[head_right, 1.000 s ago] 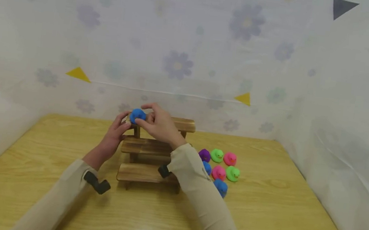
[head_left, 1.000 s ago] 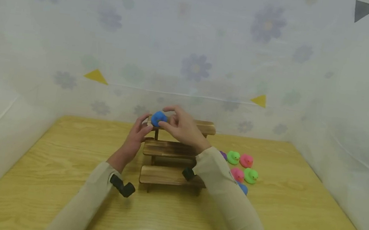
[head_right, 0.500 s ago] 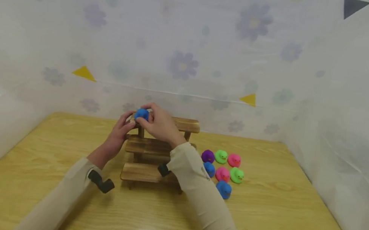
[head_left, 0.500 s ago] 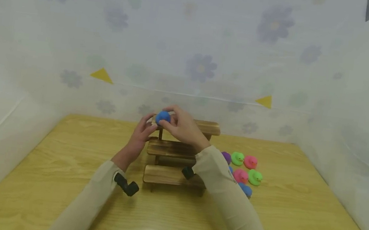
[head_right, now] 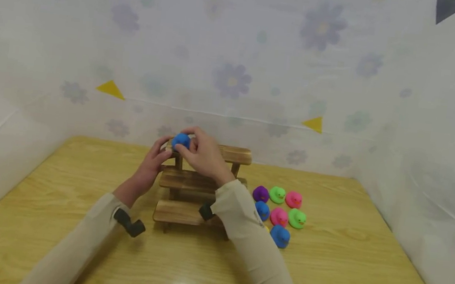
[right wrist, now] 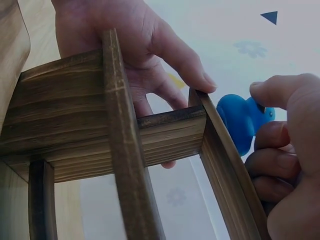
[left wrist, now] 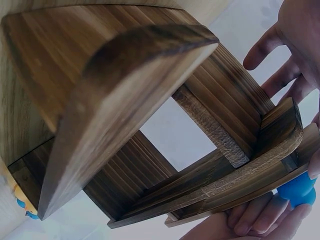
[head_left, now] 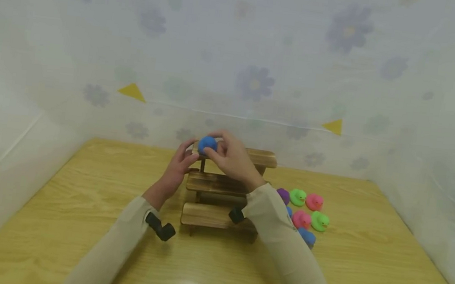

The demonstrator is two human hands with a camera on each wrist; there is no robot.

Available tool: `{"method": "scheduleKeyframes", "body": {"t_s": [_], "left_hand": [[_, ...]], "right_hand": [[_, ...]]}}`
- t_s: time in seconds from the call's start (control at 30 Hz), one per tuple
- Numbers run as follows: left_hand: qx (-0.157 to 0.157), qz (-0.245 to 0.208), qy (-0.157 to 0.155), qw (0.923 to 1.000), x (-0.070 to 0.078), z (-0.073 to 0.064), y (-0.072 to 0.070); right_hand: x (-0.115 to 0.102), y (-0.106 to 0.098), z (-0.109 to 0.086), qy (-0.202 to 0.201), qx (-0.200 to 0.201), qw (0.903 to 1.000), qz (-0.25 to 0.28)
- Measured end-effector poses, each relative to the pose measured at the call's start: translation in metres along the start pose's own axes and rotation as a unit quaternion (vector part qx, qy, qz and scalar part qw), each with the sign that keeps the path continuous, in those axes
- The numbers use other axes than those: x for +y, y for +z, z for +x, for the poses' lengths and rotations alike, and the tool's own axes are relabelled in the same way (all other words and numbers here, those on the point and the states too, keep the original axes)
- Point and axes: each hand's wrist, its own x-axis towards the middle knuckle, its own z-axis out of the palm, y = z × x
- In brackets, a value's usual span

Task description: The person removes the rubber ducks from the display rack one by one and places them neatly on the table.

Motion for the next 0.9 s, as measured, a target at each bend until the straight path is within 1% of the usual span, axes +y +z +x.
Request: {"method": "scheduleKeyframes", "body": {"t_s": [0.2, 0.4, 0.7, 0.9], "left_hand": [[-0.001, 0.001, 0.001, 1.0, 0.0, -0.001, -0.002], [0.0, 0.003, 0.001, 1.0, 0.001, -0.001, -0.002], [0.003, 0.008, 0.003, 1.0, -0.002, 0.0, -0.005], [0.006, 0.006, -0.002, 1.0, -0.005, -0.002, -0.005]], "right_hand": [[0.001, 0.003, -0.002, -0.021, 0.038, 0.9986, 0.03], [0.002, 0.003, -0.006, -0.027, 0.047, 0.9979, 0.036], [0.004, -0.003, -0.012, -0.015, 0.059, 0.9977, 0.031], [0.009, -0.006, -0.016, -0.001, 0.064, 0.9971, 0.04]]}}
